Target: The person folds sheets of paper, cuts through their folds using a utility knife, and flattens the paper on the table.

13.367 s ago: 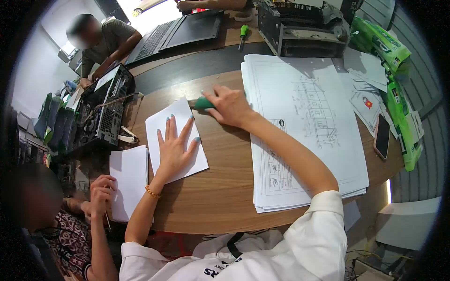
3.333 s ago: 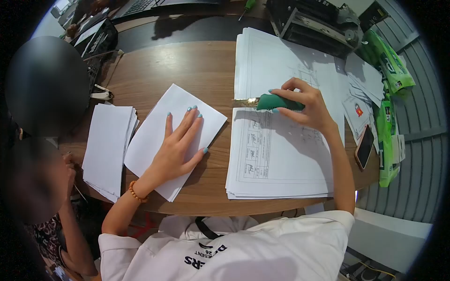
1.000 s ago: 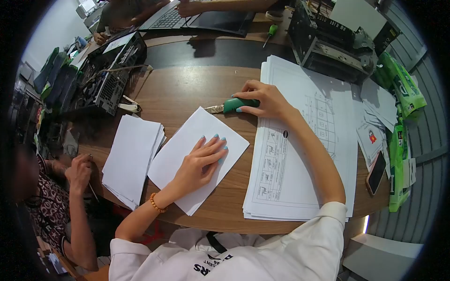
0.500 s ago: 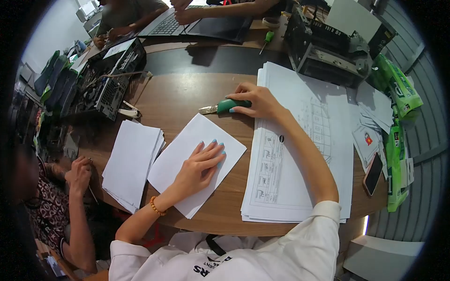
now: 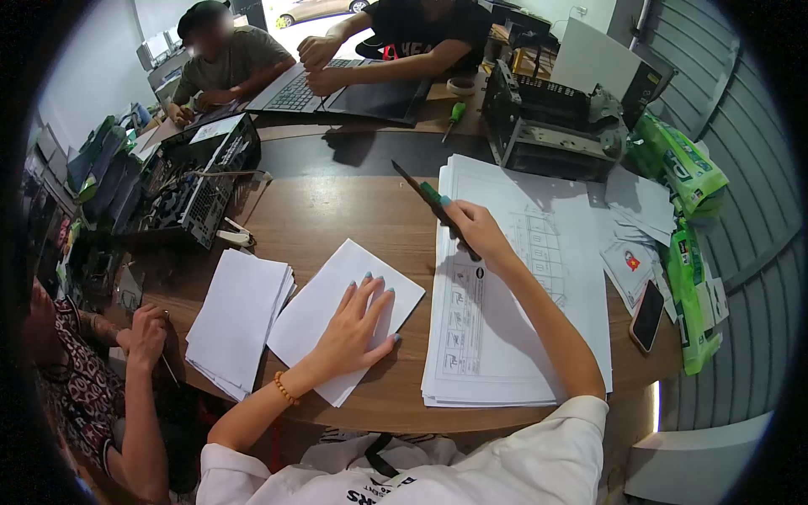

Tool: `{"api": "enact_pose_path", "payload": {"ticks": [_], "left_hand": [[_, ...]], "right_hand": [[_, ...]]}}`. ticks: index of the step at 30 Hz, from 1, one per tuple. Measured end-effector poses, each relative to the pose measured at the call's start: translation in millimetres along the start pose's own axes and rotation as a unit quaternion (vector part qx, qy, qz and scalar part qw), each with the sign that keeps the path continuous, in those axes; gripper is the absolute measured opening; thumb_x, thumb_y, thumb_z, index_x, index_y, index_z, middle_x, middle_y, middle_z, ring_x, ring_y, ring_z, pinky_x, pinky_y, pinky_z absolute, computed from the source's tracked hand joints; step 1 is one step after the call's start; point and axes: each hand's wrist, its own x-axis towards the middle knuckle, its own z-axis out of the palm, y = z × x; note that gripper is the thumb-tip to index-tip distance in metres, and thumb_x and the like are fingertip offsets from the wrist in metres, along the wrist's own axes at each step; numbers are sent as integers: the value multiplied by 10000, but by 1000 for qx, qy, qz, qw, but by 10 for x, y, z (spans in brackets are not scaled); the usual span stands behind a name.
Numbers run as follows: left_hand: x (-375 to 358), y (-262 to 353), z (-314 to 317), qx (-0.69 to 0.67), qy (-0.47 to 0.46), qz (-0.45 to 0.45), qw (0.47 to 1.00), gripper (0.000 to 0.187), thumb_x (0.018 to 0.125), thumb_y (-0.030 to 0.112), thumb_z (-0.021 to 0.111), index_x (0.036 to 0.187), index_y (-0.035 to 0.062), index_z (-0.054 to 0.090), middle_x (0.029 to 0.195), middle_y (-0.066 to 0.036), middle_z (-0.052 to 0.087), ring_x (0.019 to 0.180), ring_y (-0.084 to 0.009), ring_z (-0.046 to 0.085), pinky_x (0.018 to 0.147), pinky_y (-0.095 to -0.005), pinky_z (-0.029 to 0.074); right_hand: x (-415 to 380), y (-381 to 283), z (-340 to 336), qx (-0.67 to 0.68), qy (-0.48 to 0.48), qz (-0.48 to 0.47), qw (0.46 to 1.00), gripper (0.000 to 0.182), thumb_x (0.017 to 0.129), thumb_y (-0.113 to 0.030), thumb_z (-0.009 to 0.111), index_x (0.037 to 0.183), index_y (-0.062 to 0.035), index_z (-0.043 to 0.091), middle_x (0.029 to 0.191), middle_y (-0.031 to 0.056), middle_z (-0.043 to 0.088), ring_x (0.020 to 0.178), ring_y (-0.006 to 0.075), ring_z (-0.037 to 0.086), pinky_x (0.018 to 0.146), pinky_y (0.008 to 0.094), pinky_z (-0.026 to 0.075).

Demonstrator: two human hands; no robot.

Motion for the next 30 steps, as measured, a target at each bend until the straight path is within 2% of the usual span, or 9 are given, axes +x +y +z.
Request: {"api": "enact_pose_path", "payload": {"ticks": [4,8,10,11,13,14,17,23,30], "left_hand": [[-2,6,41,-4,35,3,999,573,757,185,628,1239,-27,403,1288,-263,364,1231,-451,350,1038,-534,275],[-13,12,47,-25,43,-8,999,506,740,109,619,1188,-30,429,1249,-250,412,1197,-435,396,1039,-530,287],[-23,1,43,-9,116,19,993,403,737,63,589,1102,-47,457,1140,-237,483,1065,-407,497,932,-475,407],[-43,2,36,-15,103,13,994,403,737,63,589,1102,-47,457,1140,-237,483,1065,-407,497,932,-475,407],[-44,-9,-6,-105,102,-53,988,244,724,27,560,927,-70,463,1043,-260,512,929,-421,521,883,-466,432],[-43,9,-41,-136,126,-58,981,199,724,12,543,882,-67,453,982,-245,515,807,-385,530,737,-418,468],[-43,38,-84,-135,126,-80,980,192,722,7,535,879,-68,453,927,-219,512,724,-351,527,623,-400,452],[-48,8,-46,-137,135,-64,979,244,728,3,526,955,-75,484,852,-192,511,674,-328,536,583,-374,443],[-40,3,-41,-127,135,-50,981,282,722,-1,527,991,-76,491,808,-175,500,678,-307,538,584,-372,441]], "right_hand": [[-274,-36,7,77,-18,51,996,414,939,-403,443,1007,-32,613,790,5,559,656,49,502,488,195,427],[-411,9,-8,128,-52,66,988,268,907,-265,524,957,-5,563,779,42,581,615,70,525,497,211,445],[-435,51,1,115,-63,52,990,155,870,-139,559,938,-4,524,803,90,609,598,89,547,509,218,453],[-432,89,11,130,-61,49,988,142,853,-89,568,947,-3,506,844,118,629,618,96,568,512,222,462],[-473,44,41,135,-61,65,987,186,853,-69,556,991,-6,449,920,159,636,697,140,627,529,220,474],[-487,26,66,137,-68,65,986,186,850,-58,552,991,-6,443,931,164,634,712,149,635,519,223,473],[-512,-19,129,120,-86,63,987,212,834,-52,555,1002,-1,435,941,173,633,706,149,634,498,230,471],[-490,-8,306,36,-98,74,992,240,823,-65,568,998,4,418,904,174,643,633,136,620,457,228,450],[-328,-24,324,0,-134,100,986,168,768,-81,646,826,-14,503,694,89,584,525,107,532,443,229,417]]}}
